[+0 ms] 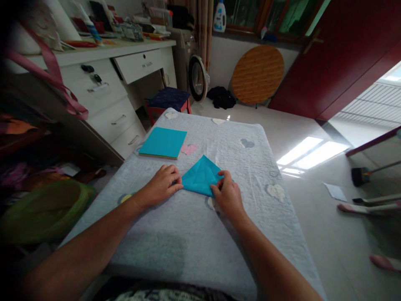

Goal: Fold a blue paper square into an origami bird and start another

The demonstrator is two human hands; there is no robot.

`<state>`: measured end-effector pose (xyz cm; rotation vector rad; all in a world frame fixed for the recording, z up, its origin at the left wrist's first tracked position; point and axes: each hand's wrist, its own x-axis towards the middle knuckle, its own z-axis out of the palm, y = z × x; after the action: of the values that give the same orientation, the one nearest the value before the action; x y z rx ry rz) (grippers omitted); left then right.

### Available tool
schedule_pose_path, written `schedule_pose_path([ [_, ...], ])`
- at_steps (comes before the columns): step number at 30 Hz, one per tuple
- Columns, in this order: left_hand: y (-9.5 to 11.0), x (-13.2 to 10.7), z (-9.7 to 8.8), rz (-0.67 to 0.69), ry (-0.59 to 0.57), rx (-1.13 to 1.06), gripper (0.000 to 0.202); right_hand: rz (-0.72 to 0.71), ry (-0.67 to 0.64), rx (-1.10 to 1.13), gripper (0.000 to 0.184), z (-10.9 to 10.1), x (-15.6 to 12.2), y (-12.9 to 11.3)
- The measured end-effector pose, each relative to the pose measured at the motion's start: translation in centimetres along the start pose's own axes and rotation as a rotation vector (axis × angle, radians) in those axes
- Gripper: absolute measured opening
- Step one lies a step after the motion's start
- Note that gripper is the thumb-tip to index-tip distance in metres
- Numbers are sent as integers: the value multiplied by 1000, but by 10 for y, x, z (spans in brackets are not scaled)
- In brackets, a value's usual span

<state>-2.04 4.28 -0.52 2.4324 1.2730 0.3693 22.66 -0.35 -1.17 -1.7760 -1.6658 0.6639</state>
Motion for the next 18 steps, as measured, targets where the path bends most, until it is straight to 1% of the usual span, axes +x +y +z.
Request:
schedule_pose_path([
  [2, 2, -1, -2, -8, 3, 25, 10, -13, 30, -2, 32, 4, -3, 1],
  [5, 13, -4, -2, 36, 66, 110, 10, -13, 38, -11, 33, 7, -5, 3],
  [6, 18, -6, -1, 75, 89, 145, 11, -15, 40, -15, 32, 7, -5, 3],
  [8, 32, -11, 6, 195, 76, 199, 14, -24, 48, -27, 31, 8, -4, 4],
  [9, 40, -15, 10, 264, 48, 211, 19, -28, 54, -35, 31, 8, -4, 4],
  [11, 53, -22, 22, 366, 50, 248, 28, -33, 62, -49, 31, 8, -5, 4],
  [12, 58, -25, 27, 395, 46, 267, 32, -34, 63, -52, 32, 8, -5, 4],
  [14, 64, -32, 36, 401, 32, 288, 45, -31, 55, -51, 33, 7, -5, 4],
  [18, 64, -45, 43, 299, -41, 289, 72, -27, 42, -48, 34, 7, -5, 4],
])
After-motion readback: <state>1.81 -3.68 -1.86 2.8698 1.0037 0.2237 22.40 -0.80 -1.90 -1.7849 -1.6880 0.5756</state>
